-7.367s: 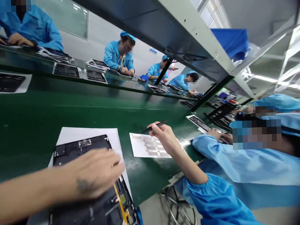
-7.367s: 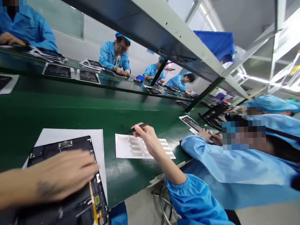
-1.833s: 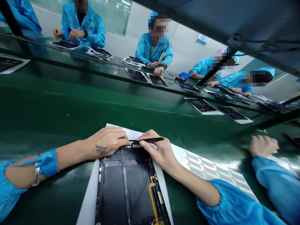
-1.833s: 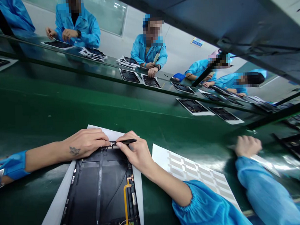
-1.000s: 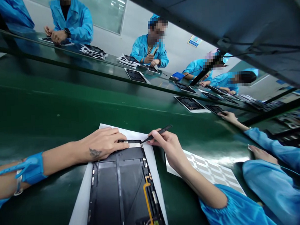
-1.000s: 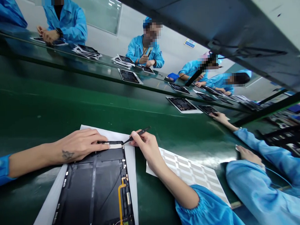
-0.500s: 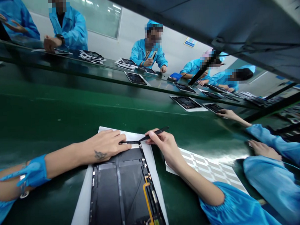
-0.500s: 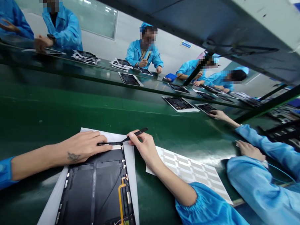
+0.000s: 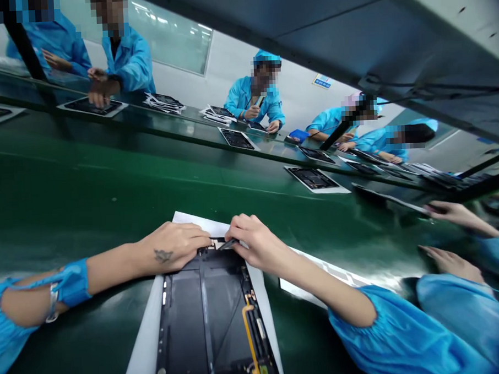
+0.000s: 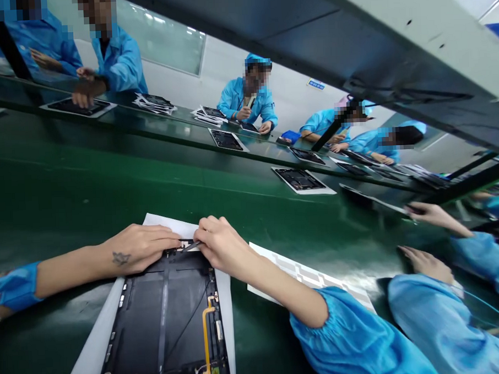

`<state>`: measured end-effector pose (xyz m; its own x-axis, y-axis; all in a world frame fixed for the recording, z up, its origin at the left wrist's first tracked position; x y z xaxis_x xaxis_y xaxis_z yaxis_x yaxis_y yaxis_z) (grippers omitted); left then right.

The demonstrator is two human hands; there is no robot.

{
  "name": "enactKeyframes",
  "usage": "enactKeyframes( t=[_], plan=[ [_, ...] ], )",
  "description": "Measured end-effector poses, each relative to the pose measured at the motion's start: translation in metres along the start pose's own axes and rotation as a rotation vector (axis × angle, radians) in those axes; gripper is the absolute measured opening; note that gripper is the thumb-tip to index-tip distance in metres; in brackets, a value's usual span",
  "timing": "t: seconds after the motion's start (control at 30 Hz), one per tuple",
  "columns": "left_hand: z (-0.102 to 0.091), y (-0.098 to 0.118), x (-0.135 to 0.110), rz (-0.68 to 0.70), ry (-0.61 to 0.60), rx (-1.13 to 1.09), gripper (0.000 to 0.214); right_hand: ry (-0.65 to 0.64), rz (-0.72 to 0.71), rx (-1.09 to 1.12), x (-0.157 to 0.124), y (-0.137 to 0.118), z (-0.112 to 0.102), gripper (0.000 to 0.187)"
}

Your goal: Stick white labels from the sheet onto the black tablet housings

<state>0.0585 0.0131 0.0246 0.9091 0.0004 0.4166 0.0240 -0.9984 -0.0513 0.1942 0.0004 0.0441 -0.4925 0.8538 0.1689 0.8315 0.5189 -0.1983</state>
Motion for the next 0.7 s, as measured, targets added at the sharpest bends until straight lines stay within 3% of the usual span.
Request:
enactKeyframes(
  t=[0.17,0.43,0.63,0.7],
  plan=[
    [0.000,-0.002,-0.004,-0.035,0.003,-0.042,0.032,-0.150,-0.052,-0.046,0.014,-0.012,0.007,0.013],
    [-0.001,0.001,-0.001,-0.033,0.001,-0.034,0.028,-0.277,-0.135,-0.234,0.024,-0.029,0.012,0.012],
    [-0.001,0.003,0.000,0.010,0.021,-0.031,0.028,-0.389,-0.054,-0.264,0.016,-0.004,0.005,0.013],
    [-0.001,0.003,0.000,0.006,0.028,-0.022,0.026,-0.363,0.005,-0.197,0.009,0.007,0.003,0.012]
  ],
)
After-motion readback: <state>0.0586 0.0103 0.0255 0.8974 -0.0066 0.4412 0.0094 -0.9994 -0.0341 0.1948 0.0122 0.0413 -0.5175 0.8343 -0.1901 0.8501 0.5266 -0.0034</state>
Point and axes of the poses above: each hand's wrist, its own x-axis towards the middle knuckle, its own z-axis out of the palm, y = z × x, the point moved 7 cm from there along x, towards the middle knuckle, and after that the axes turned 10 degrees about z, right-handed, at the moved point
